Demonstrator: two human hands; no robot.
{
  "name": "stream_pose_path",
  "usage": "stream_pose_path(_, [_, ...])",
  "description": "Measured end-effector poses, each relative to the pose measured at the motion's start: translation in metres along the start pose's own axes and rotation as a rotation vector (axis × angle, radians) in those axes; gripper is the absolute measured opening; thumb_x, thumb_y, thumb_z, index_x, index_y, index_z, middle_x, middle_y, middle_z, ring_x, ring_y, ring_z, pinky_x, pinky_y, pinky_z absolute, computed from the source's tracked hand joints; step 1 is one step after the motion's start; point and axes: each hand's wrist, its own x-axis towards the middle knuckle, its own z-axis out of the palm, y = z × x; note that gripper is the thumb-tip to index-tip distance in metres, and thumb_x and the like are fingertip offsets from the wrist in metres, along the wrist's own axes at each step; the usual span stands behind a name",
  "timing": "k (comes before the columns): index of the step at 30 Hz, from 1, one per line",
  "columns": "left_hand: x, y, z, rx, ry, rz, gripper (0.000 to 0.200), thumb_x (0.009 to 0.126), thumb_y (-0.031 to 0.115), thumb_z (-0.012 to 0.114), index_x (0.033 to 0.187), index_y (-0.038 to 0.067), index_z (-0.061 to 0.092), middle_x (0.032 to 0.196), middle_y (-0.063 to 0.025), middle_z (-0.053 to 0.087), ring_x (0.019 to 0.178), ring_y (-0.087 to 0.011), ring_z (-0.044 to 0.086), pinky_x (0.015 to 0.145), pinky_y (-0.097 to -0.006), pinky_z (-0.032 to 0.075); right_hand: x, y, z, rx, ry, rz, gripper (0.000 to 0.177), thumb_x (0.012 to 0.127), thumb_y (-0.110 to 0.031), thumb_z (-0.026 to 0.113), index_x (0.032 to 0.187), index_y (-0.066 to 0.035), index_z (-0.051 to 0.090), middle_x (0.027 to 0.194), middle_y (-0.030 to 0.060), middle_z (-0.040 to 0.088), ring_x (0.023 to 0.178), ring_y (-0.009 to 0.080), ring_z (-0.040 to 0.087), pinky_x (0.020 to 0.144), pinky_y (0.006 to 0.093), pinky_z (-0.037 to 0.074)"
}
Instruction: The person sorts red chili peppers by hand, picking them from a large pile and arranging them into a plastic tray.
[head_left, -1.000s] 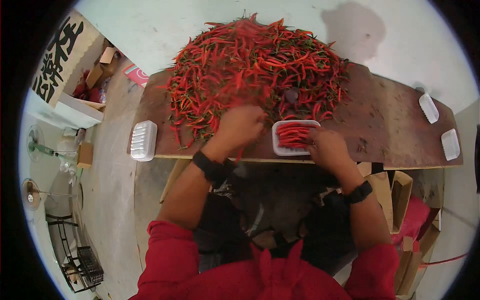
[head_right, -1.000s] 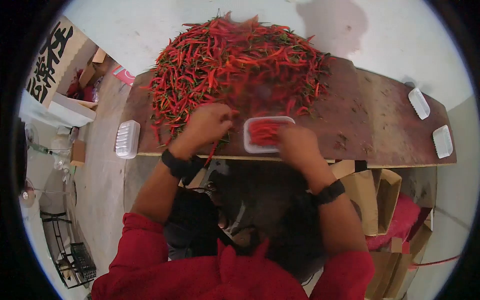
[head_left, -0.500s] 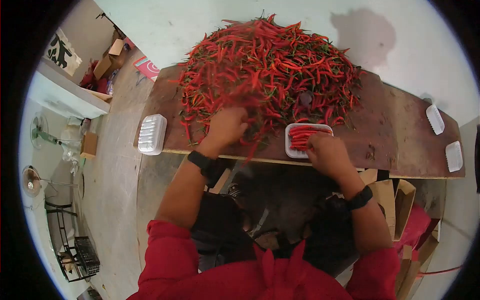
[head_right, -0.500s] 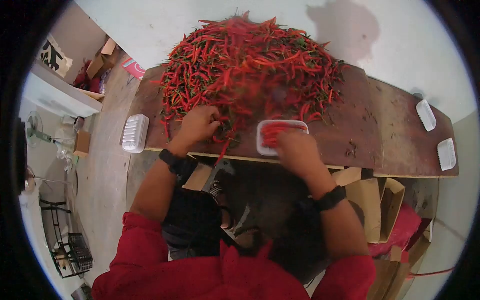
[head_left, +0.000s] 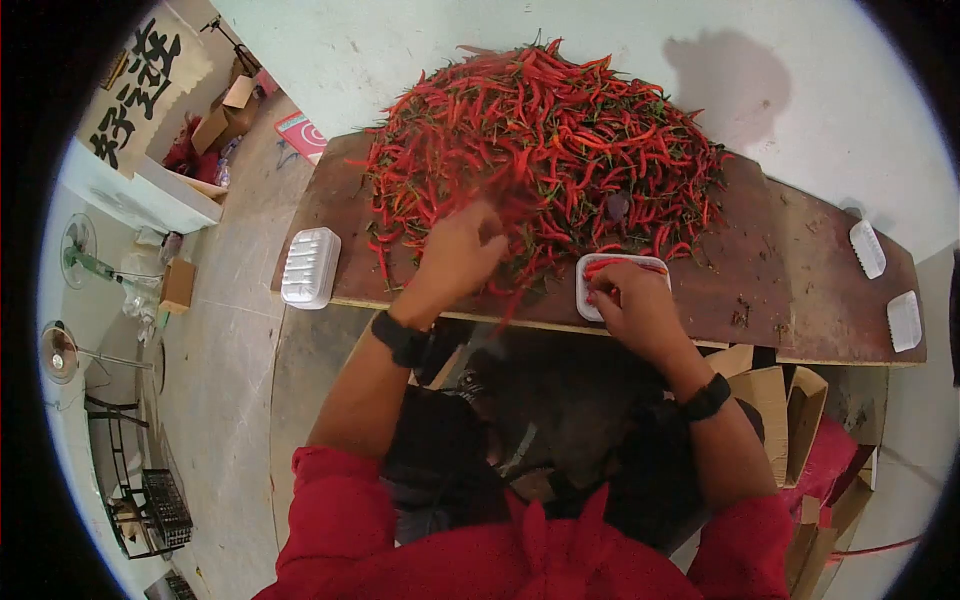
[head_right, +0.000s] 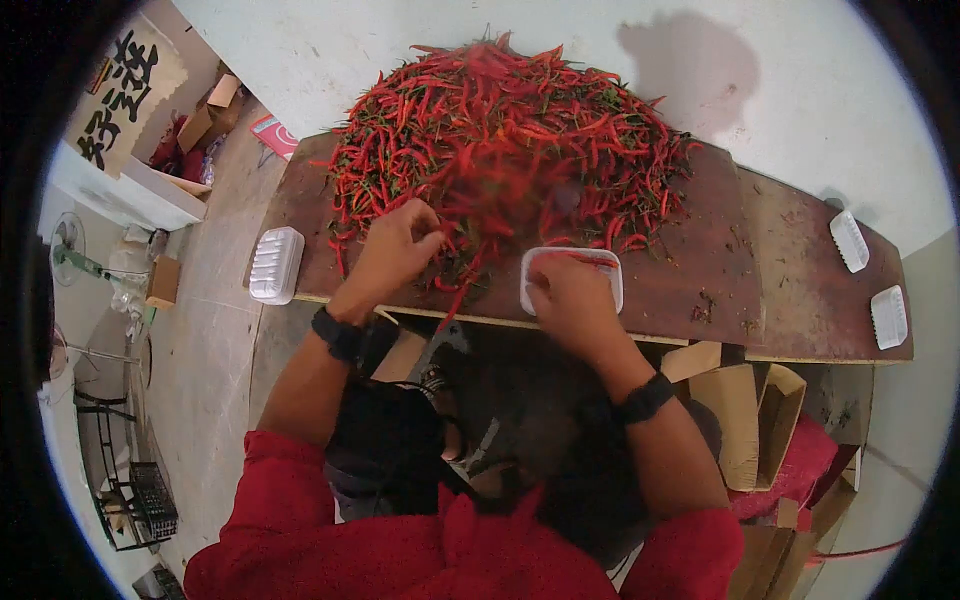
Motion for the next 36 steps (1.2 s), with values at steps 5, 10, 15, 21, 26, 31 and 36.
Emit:
stream_pose_path(5, [-0.027,0.036,0.012,-0.365,-0.204,-0.027,0.022,0.076,0.015,0.067,0.090,0.001,0.059,0.076,-0.0079,0.063,0.070,-0.0135,0.060,0.065,-0.0297,0.048,0.002,-0.016,0.001,0.201,-0.035,0.113,0.018,0.075,-0.014,0.065,0.088,-0.002,0.066,0.080,0.0150,0.065,0.076,0.0303,0.064,0.067,0.0385,0.048])
stream_pose_path(10, [-0.040,0.054,0.021,-0.408,-0.260,-0.022,0.021,0.077,0.016,0.067,0.090,0.001,0.059,0.078,-0.0087,0.063,0.071,-0.0143,0.061,0.065,-0.0301,0.048,-0.006,-0.011,0.006,0.271,-0.050,0.143,0.016,0.076,-0.012,0.064,0.086,0.000,0.067,0.079,0.0168,0.066,0.073,0.0305,0.064,0.067,0.0372,0.048])
stream_pose_path(15, [-0.042,0.065,0.030,-0.473,-0.296,0.048,0.020,0.077,0.015,0.063,0.091,0.002,0.059,0.082,-0.0143,0.064,0.078,-0.0298,0.063,0.069,-0.0371,0.049,-0.016,-0.010,0.001,0.172,-0.029,0.090,0.015,0.076,-0.013,0.062,0.084,-0.001,0.067,0.078,0.0166,0.065,0.074,0.0330,0.063,0.067,0.0403,0.048])
stream_pose_path(21, [-0.042,0.062,0.041,-0.263,-0.246,0.318,0.015,0.079,0.012,0.063,0.091,0.004,0.059,0.083,-0.0144,0.061,0.079,-0.0320,0.062,0.068,-0.0386,0.049,-0.022,-0.011,-0.007,0.076,-0.079,0.050,0.014,0.077,-0.006,0.061,0.088,0.000,0.067,0.084,0.0173,0.066,0.081,0.0319,0.065,0.073,0.0374,0.050])
stream_pose_path(26, [-0.040,0.060,0.046,-0.211,-0.328,0.444,0.013,0.080,0.010,0.060,0.091,0.004,0.055,0.084,-0.0148,0.057,0.082,-0.0351,0.058,0.071,-0.0416,0.046,-0.024,-0.005,-0.012,0.069,-0.121,0.012,0.015,0.076,-0.005,0.060,0.089,-0.001,0.068,0.084,0.0176,0.066,0.081,0.0332,0.064,0.073,0.0385,0.050])
stream_pose_path(31, [-0.036,0.059,0.044,-0.259,-0.477,0.496,0.013,0.079,0.009,0.059,0.091,0.004,0.056,0.084,-0.0152,0.057,0.082,-0.0353,0.058,0.070,-0.0416,0.046,-0.028,0.004,-0.014,-0.004,-0.247,-0.085,0.018,0.075,-0.005,0.061,0.090,-0.006,0.069,0.084,0.0135,0.065,0.081,0.0320,0.062,0.071,0.0386,0.049])
stream_pose_path(36, [-0.032,0.061,0.036,-0.325,-0.650,0.490,0.014,0.079,0.007,0.058,0.092,0.003,0.057,0.085,-0.0158,0.057,0.083,-0.0352,0.058,0.071,-0.0402,0.046,-0.029,0.000,-0.021,0.052,-0.310,-0.129,0.017,0.074,-0.004,0.061,0.089,-0.007,0.069,0.081,0.0118,0.063,0.079,0.0309,0.061,0.070,0.0388,0.048])
